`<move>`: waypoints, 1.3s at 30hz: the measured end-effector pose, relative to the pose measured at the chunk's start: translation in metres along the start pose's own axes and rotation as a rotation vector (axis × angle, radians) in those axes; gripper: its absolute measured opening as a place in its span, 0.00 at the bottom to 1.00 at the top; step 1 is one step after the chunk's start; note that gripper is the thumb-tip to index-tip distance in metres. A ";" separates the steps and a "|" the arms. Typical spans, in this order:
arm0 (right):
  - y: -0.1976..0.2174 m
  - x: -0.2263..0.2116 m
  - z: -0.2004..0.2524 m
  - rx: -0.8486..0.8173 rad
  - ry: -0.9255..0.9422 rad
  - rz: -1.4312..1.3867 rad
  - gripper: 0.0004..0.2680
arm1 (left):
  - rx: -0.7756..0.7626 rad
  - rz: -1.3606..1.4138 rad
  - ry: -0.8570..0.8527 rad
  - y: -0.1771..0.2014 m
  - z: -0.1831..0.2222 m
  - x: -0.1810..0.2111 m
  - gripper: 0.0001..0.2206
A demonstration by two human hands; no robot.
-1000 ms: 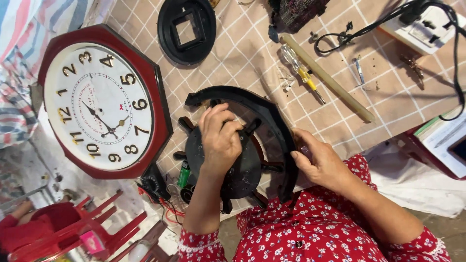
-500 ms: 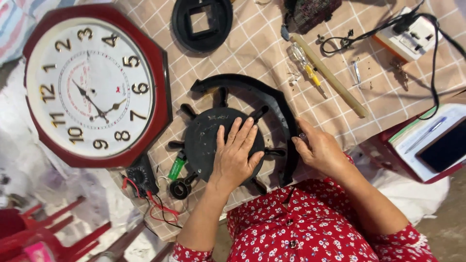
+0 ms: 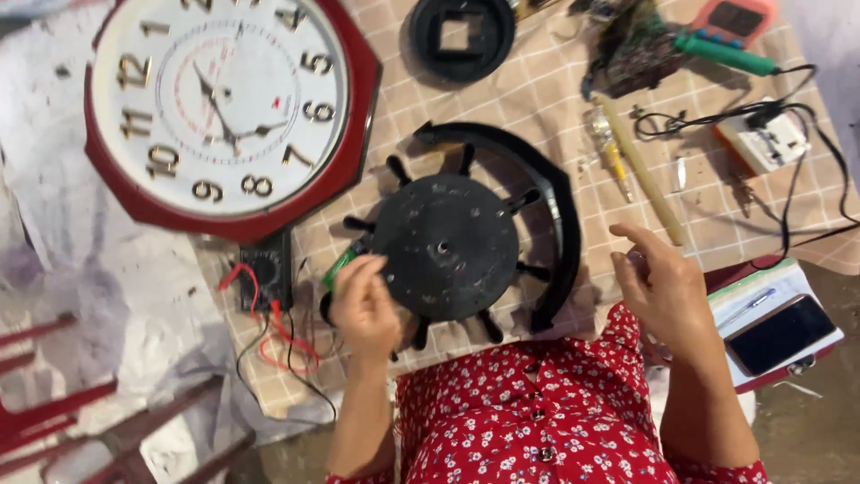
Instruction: Disassembling a nautical-themed clock and inspecting electronic circuit boards using a screwdriver and multimeter.
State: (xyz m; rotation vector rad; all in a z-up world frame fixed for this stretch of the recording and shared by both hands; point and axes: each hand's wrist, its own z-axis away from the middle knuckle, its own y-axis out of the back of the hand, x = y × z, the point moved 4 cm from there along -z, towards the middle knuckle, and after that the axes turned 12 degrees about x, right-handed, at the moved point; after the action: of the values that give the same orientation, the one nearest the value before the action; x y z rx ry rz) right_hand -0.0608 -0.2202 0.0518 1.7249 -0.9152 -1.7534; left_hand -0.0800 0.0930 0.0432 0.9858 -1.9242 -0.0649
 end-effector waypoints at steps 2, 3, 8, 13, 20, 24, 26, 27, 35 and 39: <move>-0.005 -0.011 0.002 -0.023 -0.025 -0.021 0.11 | -0.008 0.028 0.049 0.024 0.007 -0.002 0.08; -0.008 -0.017 0.003 -0.027 -0.061 -0.050 0.12 | -0.026 0.064 0.079 0.035 0.010 -0.003 0.07; -0.009 -0.034 0.008 0.036 0.145 -0.220 0.10 | -0.285 -0.210 0.423 0.044 0.051 -0.020 0.10; -0.010 -0.031 0.011 0.195 0.300 -0.164 0.12 | -0.398 0.020 0.787 0.032 0.067 -0.026 0.23; -0.001 -0.013 0.015 0.264 0.244 -0.421 0.15 | -0.205 0.502 1.216 0.011 0.091 -0.058 0.31; 0.011 -0.029 0.006 0.325 0.281 -0.594 0.11 | -0.089 0.679 1.223 -0.010 0.124 -0.104 0.22; -0.001 -0.025 -0.009 0.287 0.318 -0.614 0.11 | -0.076 0.656 1.187 -0.013 0.104 -0.068 0.21; -0.006 -0.025 -0.020 0.244 0.366 -0.633 0.10 | -0.053 0.640 1.148 -0.015 0.092 -0.050 0.21; -0.036 -0.063 -0.063 0.016 0.385 -0.569 0.11 | -0.117 0.488 1.102 -0.014 0.083 -0.031 0.20; -0.048 -0.070 -0.070 0.016 0.480 -0.446 0.11 | -0.139 0.398 1.082 -0.011 0.077 -0.029 0.21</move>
State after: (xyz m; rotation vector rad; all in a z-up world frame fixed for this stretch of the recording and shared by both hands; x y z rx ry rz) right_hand 0.0178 -0.1444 0.0634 2.3506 -0.3536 -1.4598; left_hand -0.1252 0.0789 -0.0248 0.3638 -1.0413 0.4681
